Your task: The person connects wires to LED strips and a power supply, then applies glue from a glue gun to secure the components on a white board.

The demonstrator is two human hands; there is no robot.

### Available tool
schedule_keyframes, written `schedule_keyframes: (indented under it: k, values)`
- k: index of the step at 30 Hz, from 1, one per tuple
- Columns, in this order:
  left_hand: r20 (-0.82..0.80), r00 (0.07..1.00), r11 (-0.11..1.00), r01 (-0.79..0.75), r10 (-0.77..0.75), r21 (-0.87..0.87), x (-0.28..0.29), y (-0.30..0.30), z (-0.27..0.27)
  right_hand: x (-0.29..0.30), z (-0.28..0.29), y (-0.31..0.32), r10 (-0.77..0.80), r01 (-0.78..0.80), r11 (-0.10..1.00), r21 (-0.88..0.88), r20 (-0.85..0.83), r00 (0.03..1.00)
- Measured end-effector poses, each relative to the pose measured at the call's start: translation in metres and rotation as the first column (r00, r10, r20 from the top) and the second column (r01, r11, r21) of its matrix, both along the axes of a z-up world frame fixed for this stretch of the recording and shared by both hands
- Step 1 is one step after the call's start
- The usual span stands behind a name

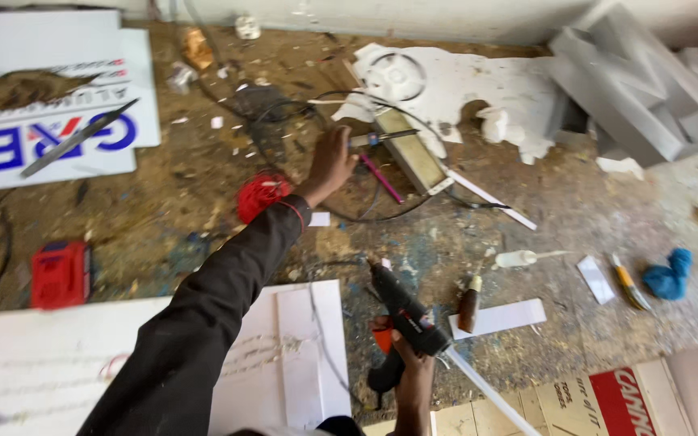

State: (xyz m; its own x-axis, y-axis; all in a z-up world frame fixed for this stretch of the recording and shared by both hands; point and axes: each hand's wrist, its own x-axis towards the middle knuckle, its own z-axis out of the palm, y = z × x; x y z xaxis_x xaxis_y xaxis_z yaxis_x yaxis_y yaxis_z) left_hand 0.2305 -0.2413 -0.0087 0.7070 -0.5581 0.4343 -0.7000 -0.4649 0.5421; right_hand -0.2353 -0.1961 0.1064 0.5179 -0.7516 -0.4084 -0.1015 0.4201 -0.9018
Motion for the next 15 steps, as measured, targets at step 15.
schedule_keyframes:
  k: [15]
  values:
    - [-0.185, 0.956, 0.963, -0.25, 0.229, -0.101, -0.358, 0.426, 0.039, 0.004, 0.093, -0.007, 0.072, -0.421, 0.892, -0.163, -0.87, 0.489]
